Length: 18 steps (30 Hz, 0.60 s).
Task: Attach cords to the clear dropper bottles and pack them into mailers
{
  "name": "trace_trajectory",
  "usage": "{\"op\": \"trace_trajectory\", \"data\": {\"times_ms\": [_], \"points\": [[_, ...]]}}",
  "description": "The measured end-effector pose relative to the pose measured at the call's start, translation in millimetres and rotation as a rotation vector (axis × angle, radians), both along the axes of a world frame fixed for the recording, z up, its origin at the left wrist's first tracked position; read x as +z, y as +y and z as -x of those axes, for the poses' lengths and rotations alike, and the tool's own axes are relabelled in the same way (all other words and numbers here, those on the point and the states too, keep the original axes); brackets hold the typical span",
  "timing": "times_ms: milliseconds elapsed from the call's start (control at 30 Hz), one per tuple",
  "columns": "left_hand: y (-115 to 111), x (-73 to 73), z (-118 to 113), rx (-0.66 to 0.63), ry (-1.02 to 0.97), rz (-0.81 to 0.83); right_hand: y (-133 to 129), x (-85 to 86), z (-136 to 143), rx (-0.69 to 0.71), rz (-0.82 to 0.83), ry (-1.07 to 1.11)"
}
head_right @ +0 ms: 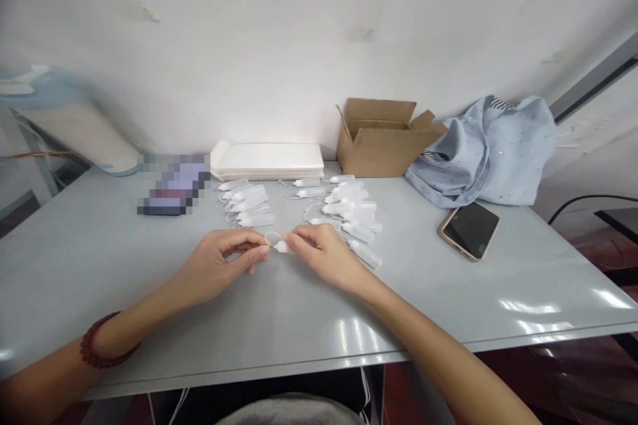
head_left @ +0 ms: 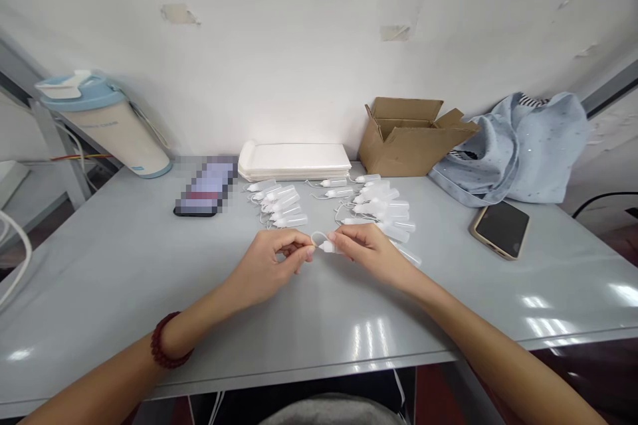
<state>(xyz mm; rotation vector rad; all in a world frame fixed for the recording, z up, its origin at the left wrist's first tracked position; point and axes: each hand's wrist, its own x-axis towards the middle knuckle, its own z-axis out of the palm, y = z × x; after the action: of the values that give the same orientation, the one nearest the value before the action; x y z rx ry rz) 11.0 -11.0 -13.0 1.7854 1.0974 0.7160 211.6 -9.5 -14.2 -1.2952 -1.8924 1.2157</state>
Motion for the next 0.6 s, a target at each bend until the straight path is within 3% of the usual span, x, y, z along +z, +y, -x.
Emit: {"op": "trace_trajectory", "data": {"times_ms": [600], "points": [[15, 4.2, 12, -0.056, -0.033, 0.193, 1, -1.7, 1, -0.035, 0.003, 0.079]]}}
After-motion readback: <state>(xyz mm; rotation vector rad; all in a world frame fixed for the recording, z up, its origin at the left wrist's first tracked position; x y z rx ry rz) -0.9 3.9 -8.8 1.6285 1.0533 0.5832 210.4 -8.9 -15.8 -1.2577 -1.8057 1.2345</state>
